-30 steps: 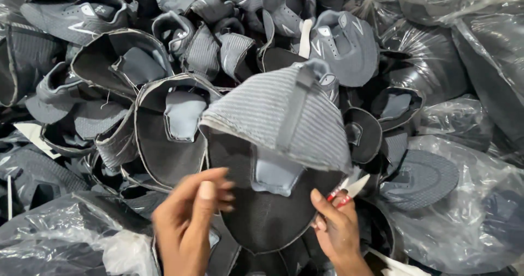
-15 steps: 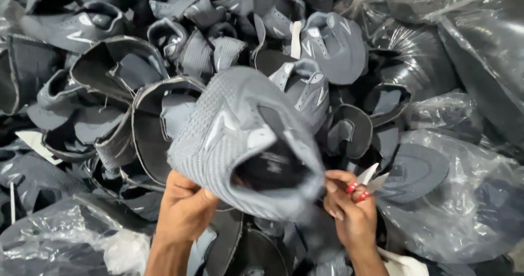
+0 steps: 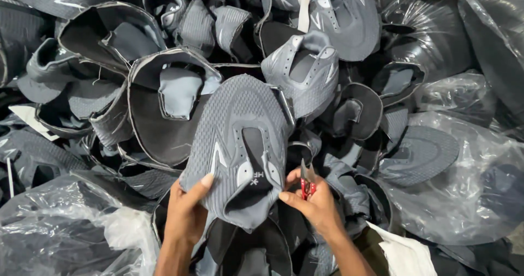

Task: The person trims excess thread and material from manufactured shoe uppers using snips.

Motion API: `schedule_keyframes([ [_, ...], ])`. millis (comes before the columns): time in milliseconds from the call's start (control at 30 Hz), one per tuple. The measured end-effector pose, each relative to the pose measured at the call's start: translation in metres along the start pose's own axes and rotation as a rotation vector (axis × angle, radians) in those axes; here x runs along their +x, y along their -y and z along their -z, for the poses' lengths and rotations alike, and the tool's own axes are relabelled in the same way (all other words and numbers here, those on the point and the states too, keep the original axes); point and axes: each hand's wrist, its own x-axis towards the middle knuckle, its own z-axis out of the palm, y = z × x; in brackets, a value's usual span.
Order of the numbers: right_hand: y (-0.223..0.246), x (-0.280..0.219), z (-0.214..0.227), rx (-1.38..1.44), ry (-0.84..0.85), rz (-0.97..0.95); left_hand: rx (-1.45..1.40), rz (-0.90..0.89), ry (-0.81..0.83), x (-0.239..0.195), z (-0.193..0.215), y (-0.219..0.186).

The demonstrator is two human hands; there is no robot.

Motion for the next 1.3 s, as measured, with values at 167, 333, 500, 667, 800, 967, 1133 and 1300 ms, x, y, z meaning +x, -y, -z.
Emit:
schedule_keyframes([
  [167, 0.037, -0.01, 0.004, -0.241, 0.016, 0.025, 0.122, 0.003, -0.061, -0.005, -0.005, 0.007],
  [333, 0.083, -0.011, 0.006, -0.412, -0.023, 0.143, 0.36, -0.12, -0.155, -0.004, -0.011, 0.007],
  [500, 0.104, 0.019, -0.039, -0.39, 0.057, 0.327, 0.605, -0.137, -0.185, 0.006, -0.026, -0.023],
  [667, 0.111, 0.03, -0.063, -0.485, 0.018, 0.358, 0.908, -0.229, -0.339, 0.023, -0.017, -0.026],
  [800, 0.113, 0.025, -0.071, -0.611, -0.075, 0.565, 0.974, -0.57, -0.547, 0.024, -0.02, -0.012],
  [967, 0.121, 0.029, -0.085, -0.627, -0.097, 0.63, 1.031, -0.751, -0.617, 0.022, -0.027, -0.012],
  [1133, 0.126, 0.04, -0.104, -0.627, -0.029, 0.692, 1.068, -0.942, -0.527, 0.018, -0.027, -0.011],
  [1300, 0.121, 0.056, -0.112, -0.663, 0.02, 0.627, 1.088, -0.964, -0.543, 0.015, -0.024, -0.013],
])
